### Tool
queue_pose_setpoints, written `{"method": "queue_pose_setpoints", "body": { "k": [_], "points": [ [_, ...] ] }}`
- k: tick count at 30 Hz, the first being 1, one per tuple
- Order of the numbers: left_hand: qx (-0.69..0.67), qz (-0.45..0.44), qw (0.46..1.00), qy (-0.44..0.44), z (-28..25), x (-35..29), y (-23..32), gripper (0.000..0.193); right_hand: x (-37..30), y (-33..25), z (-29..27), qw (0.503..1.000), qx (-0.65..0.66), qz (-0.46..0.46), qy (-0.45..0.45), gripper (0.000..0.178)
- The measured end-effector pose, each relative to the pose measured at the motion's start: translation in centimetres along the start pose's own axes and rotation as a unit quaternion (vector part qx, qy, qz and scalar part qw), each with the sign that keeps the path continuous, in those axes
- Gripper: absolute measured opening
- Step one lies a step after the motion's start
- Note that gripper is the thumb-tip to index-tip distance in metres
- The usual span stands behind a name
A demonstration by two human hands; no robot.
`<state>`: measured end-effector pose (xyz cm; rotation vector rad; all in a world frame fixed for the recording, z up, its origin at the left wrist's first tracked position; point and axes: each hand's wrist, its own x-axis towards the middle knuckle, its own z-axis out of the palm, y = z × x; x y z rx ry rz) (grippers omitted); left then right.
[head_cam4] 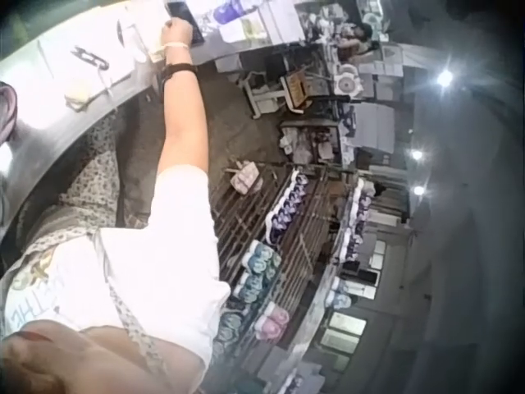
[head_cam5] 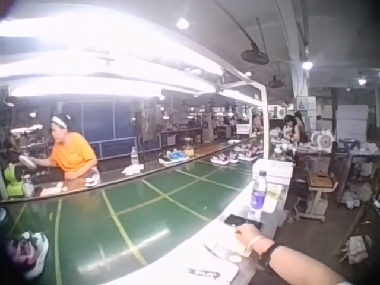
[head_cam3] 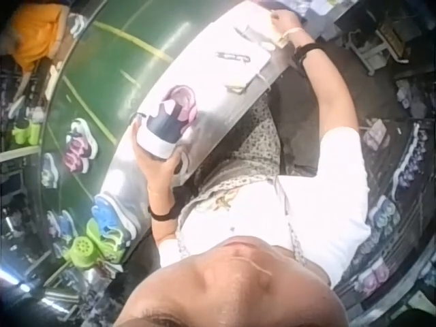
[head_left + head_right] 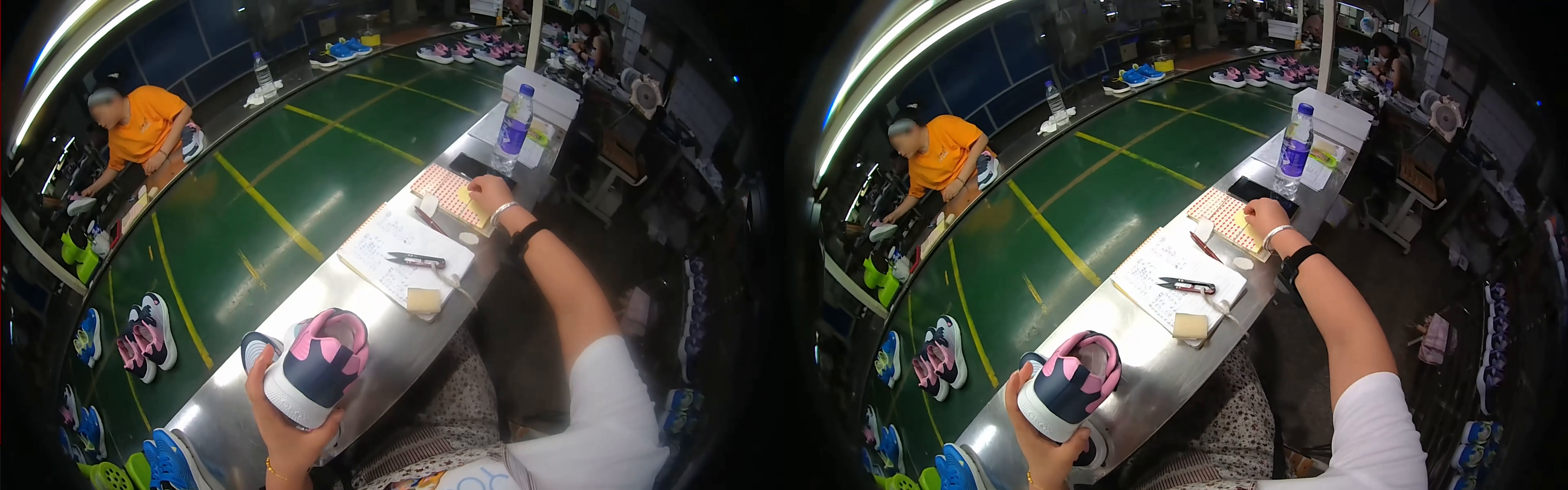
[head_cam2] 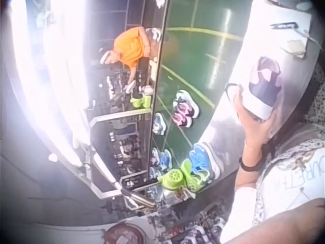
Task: The recorder is inspecting various pairs of shoes on a conveyor belt and workbench, checking for defects and marking/logging notes.
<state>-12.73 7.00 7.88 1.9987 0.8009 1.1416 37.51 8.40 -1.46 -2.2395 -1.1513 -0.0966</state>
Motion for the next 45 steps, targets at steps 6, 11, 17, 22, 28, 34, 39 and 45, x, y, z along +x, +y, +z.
{"method": "queue_pose_setpoints", "body": {
  "k": [6,11,17,22,28,34,39,45],
  "points": [
    [0.008,-0.009,1.0,-0.011,-0.5,0.2,0.9,0.097,2.9,0.3,-0.6,0.993,-0.09,-0.001,-0.071,0.013],
    [-0.019,-0.029,0.999,-0.029,-0.5,0.8,1.9,0.095,5.0,0.6,-1.1,0.974,-0.132,-0.105,-0.153,0.011],
    [0.017,-0.034,0.999,-0.033,-0.9,0.8,2.7,0.095,6.5,0.4,-1.3,0.94,-0.175,-0.194,-0.219,0.01],
    [0.043,-0.015,0.998,-0.033,-1.3,0.6,2.8,0.097,6.3,-0.3,-1.5,0.934,-0.201,-0.201,-0.216,0.01],
    [0.037,-0.022,0.998,-0.046,-1.5,0.3,3.1,0.099,5.4,1.0,-0.6,0.952,-0.175,-0.192,-0.16,0.012],
    [0.063,-0.024,0.997,-0.035,-1.7,-0.1,3.7,0.096,5.7,-0.2,-2.2,0.951,-0.163,-0.149,-0.219,0.012],
    [0.019,-0.044,0.999,-0.02,-1.5,-0.3,3.8,0.094,5.8,-0.8,-2.6,0.936,-0.197,-0.197,-0.215,0.011],
    [0.034,-0.04,0.998,-0.027,-1.6,-0.2,4.2,0.093,5.3,-0.7,-1.8,0.929,-0.243,-0.216,-0.18,0.013]
  ]
}}
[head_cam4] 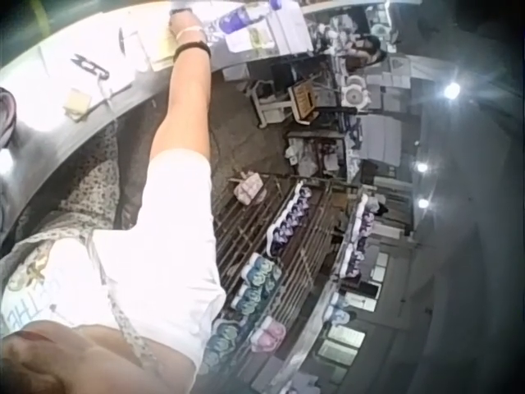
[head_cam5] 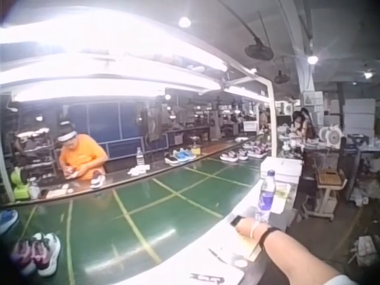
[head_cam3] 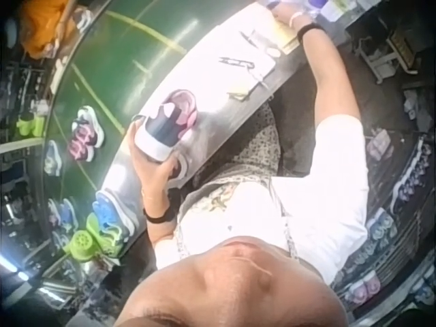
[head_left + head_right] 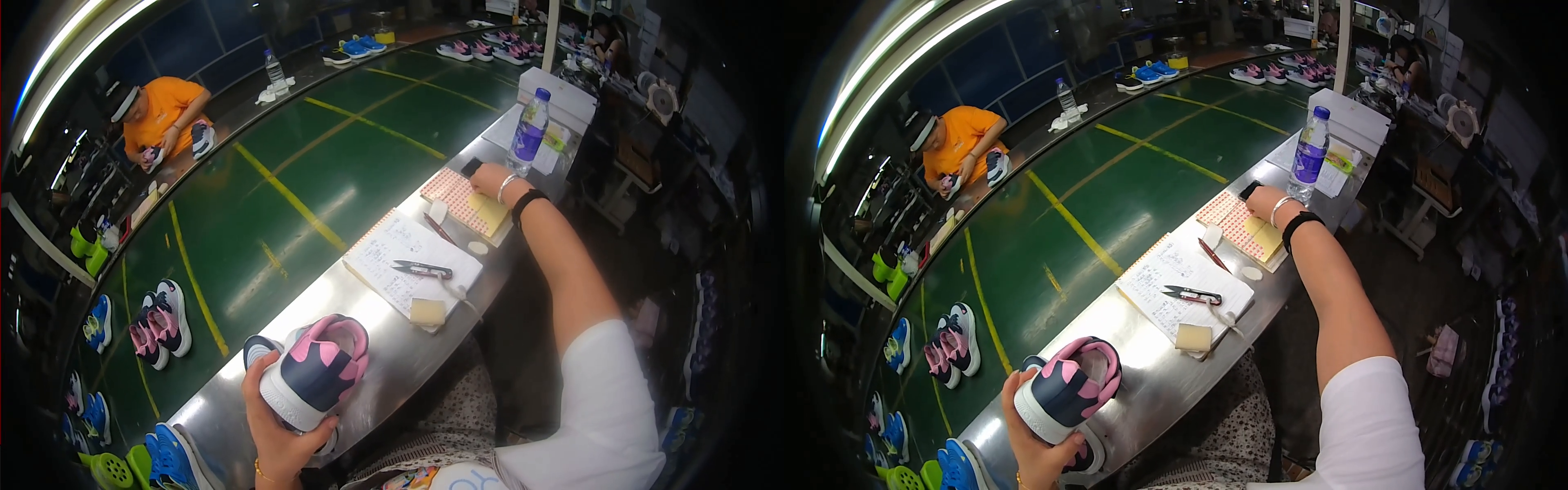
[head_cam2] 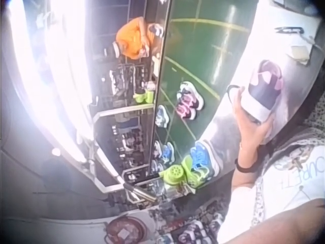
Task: The recorder is inspecting various pairs of shoes on a conveyor belt and workbench, checking for defects and marking/logging notes.
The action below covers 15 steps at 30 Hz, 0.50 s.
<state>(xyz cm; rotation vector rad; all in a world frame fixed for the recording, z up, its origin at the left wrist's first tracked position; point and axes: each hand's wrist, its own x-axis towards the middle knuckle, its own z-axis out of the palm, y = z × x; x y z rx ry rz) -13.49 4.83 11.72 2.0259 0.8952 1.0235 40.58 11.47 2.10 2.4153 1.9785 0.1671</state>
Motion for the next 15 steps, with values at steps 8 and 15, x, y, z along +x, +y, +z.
{"method": "queue_pose_setpoints", "body": {
  "k": [8,15],
  "points": [
    [-0.022,-0.014,1.0,0.015,-0.2,-0.2,0.4,0.093,0.1,0.6,-1.3,0.997,0.073,-0.014,-0.031,0.012],
    [-0.003,-0.007,1.0,0.01,-0.5,-0.4,0.4,0.094,-0.5,0.0,-1.0,0.999,0.033,0.004,-0.026,0.011]
  ]
}}
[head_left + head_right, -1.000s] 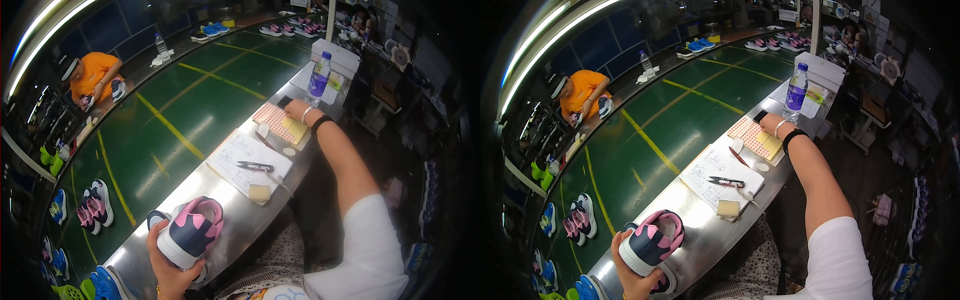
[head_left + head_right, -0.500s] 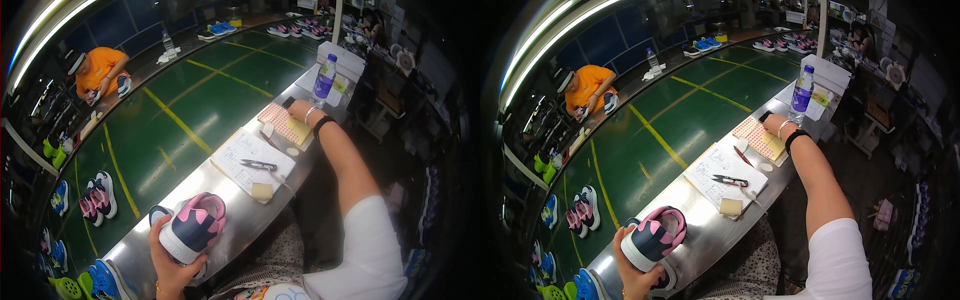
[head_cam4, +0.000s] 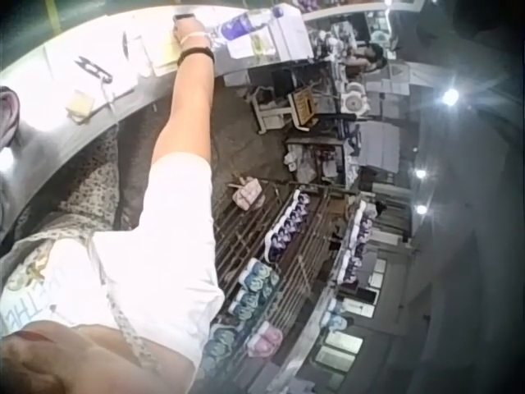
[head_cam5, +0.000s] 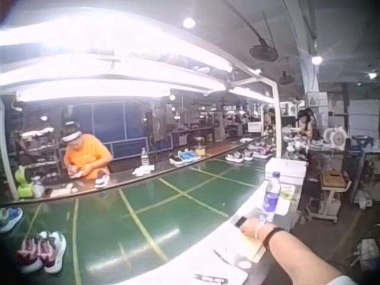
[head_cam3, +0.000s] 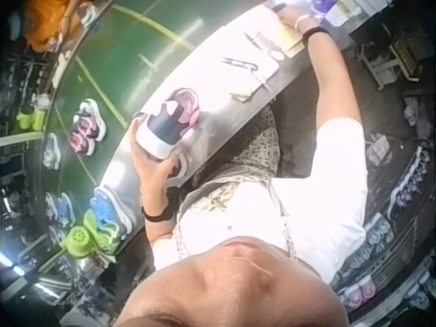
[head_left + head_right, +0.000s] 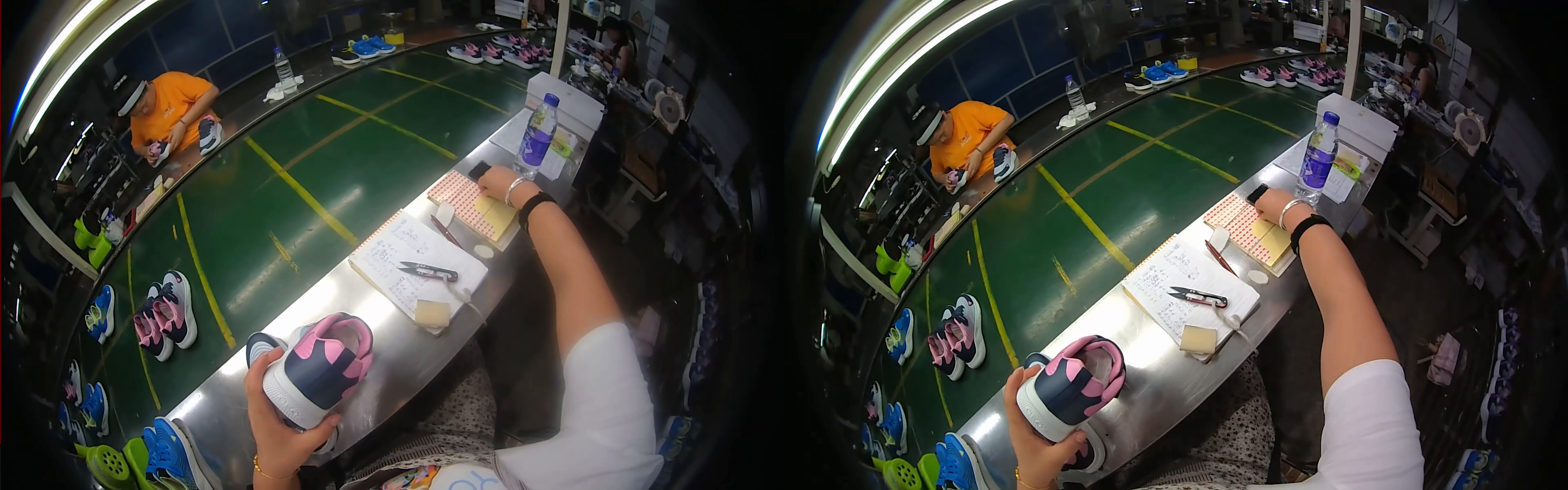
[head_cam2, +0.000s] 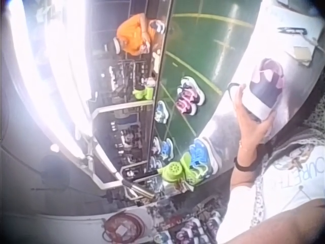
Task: The recorder is inspecting various pairs of shoes on a conveyor belt and workbench, checking for defects and marking/logging notes.
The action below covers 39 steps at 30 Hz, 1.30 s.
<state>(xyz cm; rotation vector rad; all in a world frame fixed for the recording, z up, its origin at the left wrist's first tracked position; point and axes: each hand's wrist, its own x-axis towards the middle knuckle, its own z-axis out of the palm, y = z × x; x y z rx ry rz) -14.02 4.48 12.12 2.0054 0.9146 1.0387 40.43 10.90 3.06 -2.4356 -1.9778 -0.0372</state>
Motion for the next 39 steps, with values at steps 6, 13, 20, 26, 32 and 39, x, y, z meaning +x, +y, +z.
{"method": "queue_pose_setpoints", "body": {
  "k": [6,13,20,26,32,39],
  "points": [
    [-0.035,0.0,0.999,-0.007,0.1,-0.5,0.4,0.093,-3.2,0.1,-1.5,0.886,0.455,0.074,0.057,0.012],
    [-0.085,-0.026,0.996,-0.027,0.4,-0.5,1.5,0.097,-9.6,-11.5,-8.2,0.639,0.766,-0.054,0.042,0.014],
    [-0.03,0.023,0.997,-0.073,1.5,-0.9,0.9,0.095,-16.8,-21.7,-14.2,0.773,0.513,-0.3,0.223,0.01],
    [-0.05,0.072,0.994,-0.063,1.1,-2.0,0.7,0.098,-19.3,-26.7,-15.7,0.775,0.346,-0.438,0.295,0.02],
    [-0.031,0.096,0.993,-0.066,0.7,-2.3,1.0,0.095,-19.8,-29.0,-15.5,0.733,0.201,-0.536,0.368,0.025],
    [-0.03,0.115,0.992,-0.031,1.2,-2.9,2.1,0.088,-20.7,-30.2,-15.5,0.737,0.18,-0.523,0.389,0.029]
  ]
}}
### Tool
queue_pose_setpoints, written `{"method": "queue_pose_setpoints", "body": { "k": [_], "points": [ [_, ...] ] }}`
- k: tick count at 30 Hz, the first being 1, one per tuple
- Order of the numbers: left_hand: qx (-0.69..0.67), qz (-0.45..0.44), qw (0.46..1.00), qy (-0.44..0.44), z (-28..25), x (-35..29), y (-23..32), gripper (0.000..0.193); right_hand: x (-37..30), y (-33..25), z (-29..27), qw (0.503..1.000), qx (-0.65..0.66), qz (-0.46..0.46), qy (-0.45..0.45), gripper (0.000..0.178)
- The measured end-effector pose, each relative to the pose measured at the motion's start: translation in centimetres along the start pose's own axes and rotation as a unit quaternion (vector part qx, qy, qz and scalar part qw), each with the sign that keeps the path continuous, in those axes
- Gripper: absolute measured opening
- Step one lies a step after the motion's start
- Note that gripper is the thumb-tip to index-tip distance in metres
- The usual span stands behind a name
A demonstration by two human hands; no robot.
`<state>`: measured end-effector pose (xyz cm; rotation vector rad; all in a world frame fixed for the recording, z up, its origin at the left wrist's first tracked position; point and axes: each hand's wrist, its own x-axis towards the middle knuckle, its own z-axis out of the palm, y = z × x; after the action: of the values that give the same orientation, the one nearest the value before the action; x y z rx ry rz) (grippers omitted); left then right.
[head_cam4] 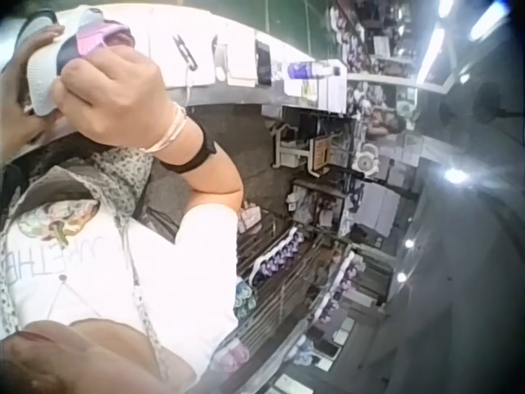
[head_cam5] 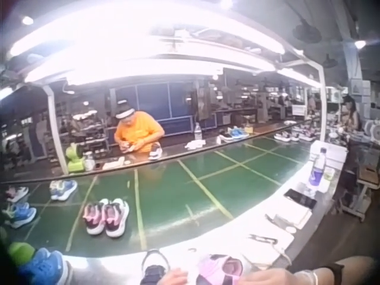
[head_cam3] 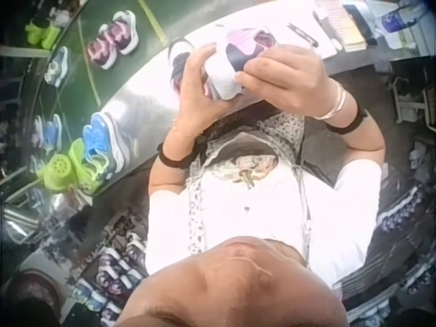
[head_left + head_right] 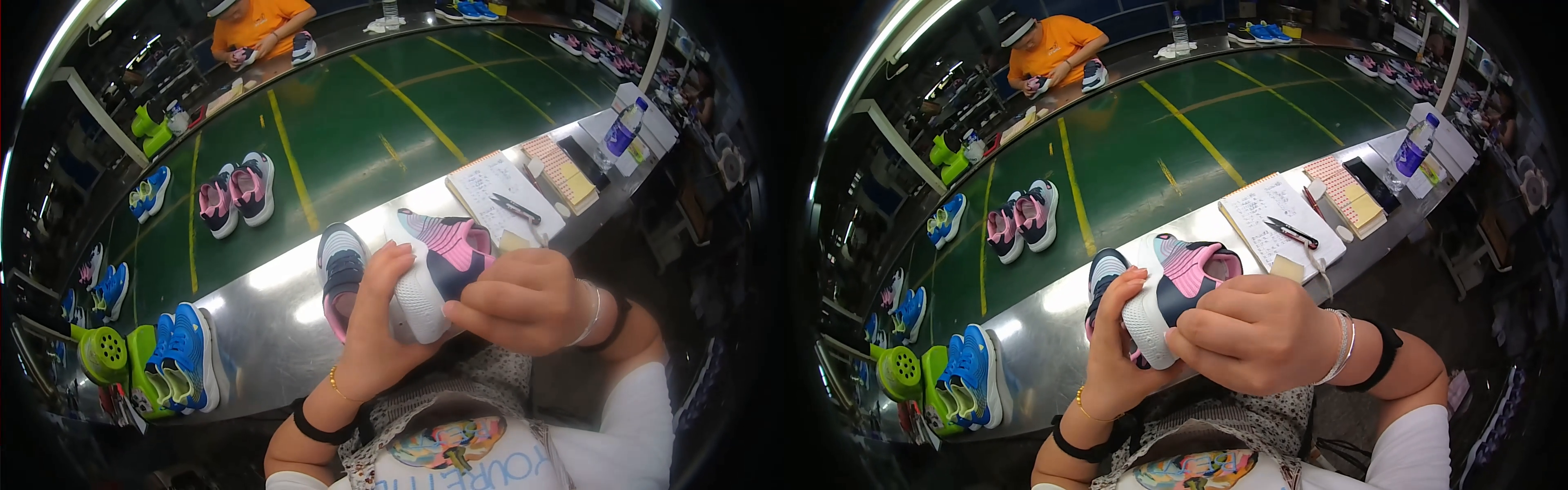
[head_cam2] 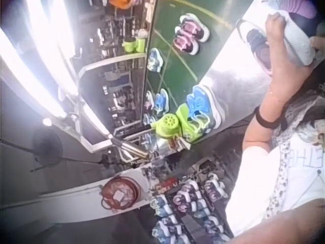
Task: The recorder is inspecting various pairs of shoes on a conveyor belt and workbench, checking for defects and marking/logging notes.
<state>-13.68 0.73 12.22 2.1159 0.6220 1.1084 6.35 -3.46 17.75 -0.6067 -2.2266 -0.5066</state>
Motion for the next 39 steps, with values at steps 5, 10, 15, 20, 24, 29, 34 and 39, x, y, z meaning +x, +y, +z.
{"method": "queue_pose_setpoints", "body": {
  "k": [5,10,15,20,24,29,34,39],
  "points": [
    [0.001,-0.001,0.999,0.038,0.5,-0.3,0.0,0.084,-0.9,-0.9,0.3,0.999,-0.002,0.014,-0.033,0.027],
    [-0.013,-0.049,0.996,0.07,0.7,-0.4,-0.4,0.089,-2.9,-1.9,0.8,0.941,0.053,0.329,0.063,0.053],
    [0.076,0.022,0.995,0.058,0.7,-0.6,0.0,0.094,-3.6,-2.8,3.5,0.601,0.549,0.56,0.155,0.048],
    [0.289,-0.107,0.95,-0.051,-3.4,-3.9,0.8,0.068,-4.9,-2.3,6.2,0.914,0.166,0.346,-0.135,0.038],
    [0.321,-0.164,0.914,-0.186,-1.2,-4.7,0.4,0.069,-6.8,-3.9,9.4,0.91,0.207,0.272,-0.235,0.045],
    [0.33,-0.29,0.877,-0.193,2.6,-3.6,-2.0,0.05,-5.5,-4.9,6.1,0.919,0.235,0.26,-0.181,0.036],
    [0.23,-0.195,0.947,-0.109,-1.2,-5.4,-2.4,0.049,-6.0,-4.0,5.9,0.83,0.383,0.399,-0.077,0.04],
    [0.079,-0.181,0.979,0.048,-11.1,-9.8,7.1,0.056,-4.3,-3.5,6.5,0.789,0.383,0.481,-0.02,0.027]
  ]
}}
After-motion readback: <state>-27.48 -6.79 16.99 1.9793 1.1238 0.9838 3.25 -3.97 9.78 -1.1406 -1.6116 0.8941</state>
